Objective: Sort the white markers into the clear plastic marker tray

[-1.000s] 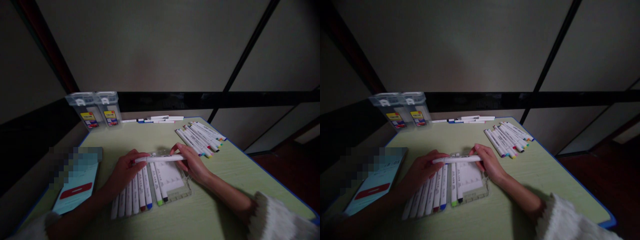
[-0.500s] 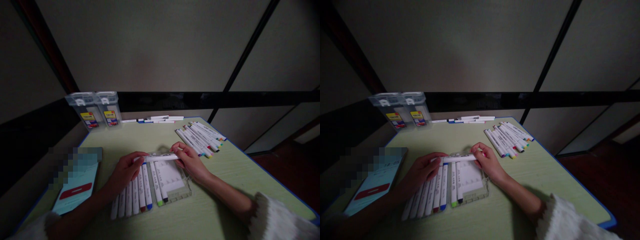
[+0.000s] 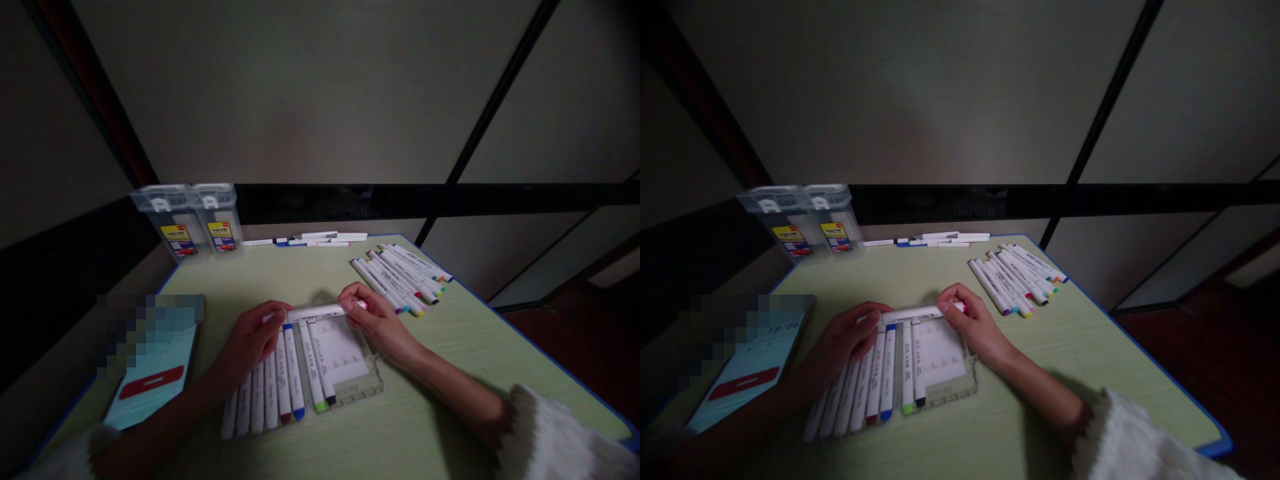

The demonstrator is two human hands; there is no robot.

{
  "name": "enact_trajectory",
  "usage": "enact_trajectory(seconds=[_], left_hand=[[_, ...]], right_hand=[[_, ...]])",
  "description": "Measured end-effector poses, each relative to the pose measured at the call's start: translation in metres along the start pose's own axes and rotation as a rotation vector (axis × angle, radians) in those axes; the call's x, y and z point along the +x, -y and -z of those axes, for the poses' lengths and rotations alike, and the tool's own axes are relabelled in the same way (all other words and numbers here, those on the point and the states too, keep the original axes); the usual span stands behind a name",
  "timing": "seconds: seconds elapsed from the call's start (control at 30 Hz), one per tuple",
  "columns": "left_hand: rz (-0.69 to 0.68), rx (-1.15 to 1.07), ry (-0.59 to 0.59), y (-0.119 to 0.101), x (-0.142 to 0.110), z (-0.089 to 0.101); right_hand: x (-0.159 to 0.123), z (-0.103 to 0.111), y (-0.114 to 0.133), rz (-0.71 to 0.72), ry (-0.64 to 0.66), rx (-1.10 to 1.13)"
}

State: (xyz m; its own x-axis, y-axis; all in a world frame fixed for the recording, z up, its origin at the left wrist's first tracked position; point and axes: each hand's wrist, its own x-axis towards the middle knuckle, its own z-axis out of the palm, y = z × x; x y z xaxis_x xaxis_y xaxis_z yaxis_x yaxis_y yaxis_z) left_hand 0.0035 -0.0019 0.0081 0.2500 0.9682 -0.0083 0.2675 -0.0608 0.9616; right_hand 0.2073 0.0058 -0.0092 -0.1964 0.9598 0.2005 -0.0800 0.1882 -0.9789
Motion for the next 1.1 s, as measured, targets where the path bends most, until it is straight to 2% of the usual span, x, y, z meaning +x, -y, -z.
enact_trajectory(seconds=[0.3,0.67,0.8,1.1], left_hand=[[0.039,0.003,-0.023,-0.005,-0.0024,-0.0013],[0.049,0.017,-0.069,0.0005,-0.0017,-0.0012],[0.072,0.011,-0.091,0.0009,-0.0017,-0.0014],[0.054,0.061,-0.048,0.0,-0.0022,-0.0016]], right_hand=[[-0.0001,0.0015,0.0001,0.033,0.03,-0.008],[-0.0014,0.0021,0.0021,0.074,0.091,-0.028],[-0.0019,0.0002,0.0053,0.051,0.07,-0.037],[-0.002,-0.0014,0.0022,-0.031,0.024,-0.03]])
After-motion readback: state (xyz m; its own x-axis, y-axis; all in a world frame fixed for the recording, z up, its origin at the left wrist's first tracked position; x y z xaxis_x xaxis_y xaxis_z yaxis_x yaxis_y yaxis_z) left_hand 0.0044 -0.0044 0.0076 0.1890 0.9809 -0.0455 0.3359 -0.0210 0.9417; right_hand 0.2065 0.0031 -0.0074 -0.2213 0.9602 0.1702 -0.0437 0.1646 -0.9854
